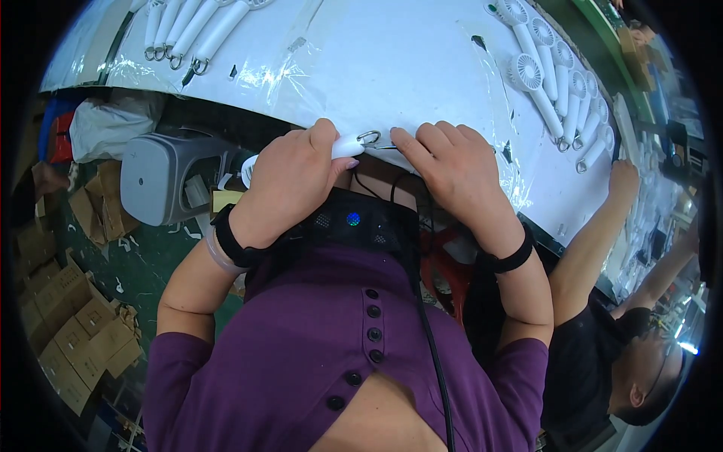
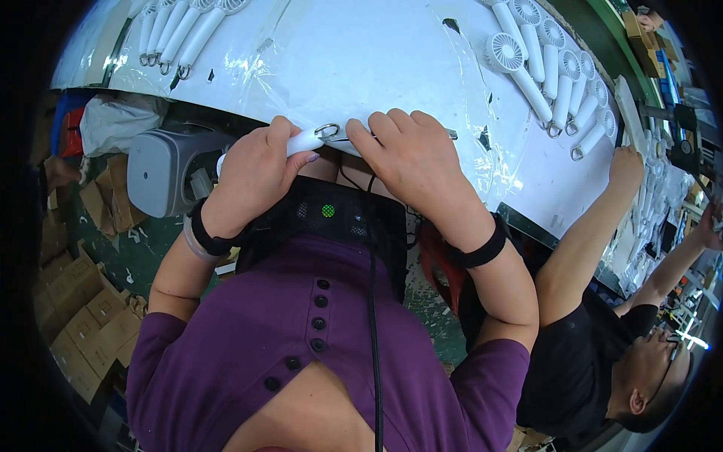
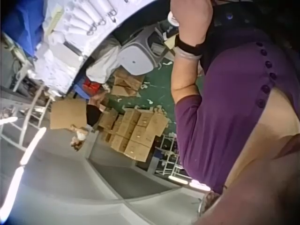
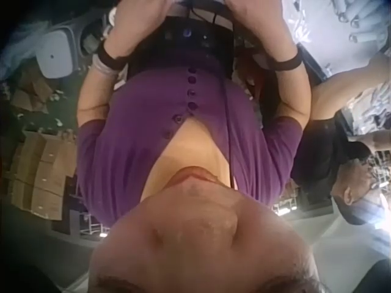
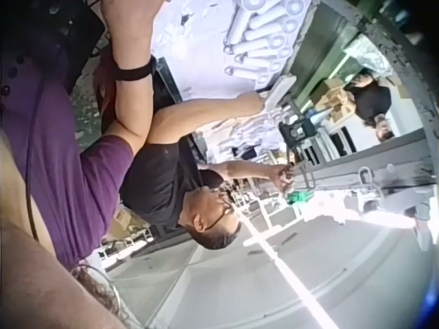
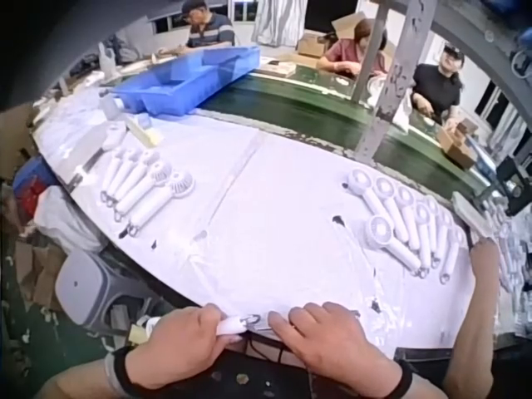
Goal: Assembling the internal and external components of small handheld electric fans at a factory workstation.
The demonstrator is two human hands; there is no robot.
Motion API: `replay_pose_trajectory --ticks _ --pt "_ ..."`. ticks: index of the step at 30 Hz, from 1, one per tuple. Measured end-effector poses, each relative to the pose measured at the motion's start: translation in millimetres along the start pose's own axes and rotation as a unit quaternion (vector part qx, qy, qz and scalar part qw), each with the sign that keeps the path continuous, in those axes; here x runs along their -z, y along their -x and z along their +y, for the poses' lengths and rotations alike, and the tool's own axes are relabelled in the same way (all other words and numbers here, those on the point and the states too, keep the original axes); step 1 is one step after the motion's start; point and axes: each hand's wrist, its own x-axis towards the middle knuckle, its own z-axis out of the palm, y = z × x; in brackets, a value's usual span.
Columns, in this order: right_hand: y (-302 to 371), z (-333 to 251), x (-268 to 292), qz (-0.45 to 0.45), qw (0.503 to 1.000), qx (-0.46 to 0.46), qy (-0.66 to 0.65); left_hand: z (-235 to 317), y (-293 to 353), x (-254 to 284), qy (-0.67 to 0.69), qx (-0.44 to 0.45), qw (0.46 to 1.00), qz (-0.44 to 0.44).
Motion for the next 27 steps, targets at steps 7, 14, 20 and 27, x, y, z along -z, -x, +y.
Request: replay_pose_trajectory --ticks 7,14,20,27 --pt "-3.5 -0.5 1.8 -0.006 1.0 0.01 0.009 -0.5 -0.8 1.3 -0.002 -0.006 1.0 -0.002" --pt "-14.2 5.6 8.4 -0.027 0.999 0.024 0.029 -3.4 -11.1 2.8 -0.006 -0.009 1.0 -0.016" --pt "-27.1 5.1 16.3 -0.033 0.999 0.037 -0.008 -14.6 1.3 2.5 0.014 0.002 1.0 -0.001" --pt "43.2 22.5 8.9 0.096 0.789 -0.351 -0.495 1.2 -3.0 3.8 0.086 -0.002 0.996 0.01"
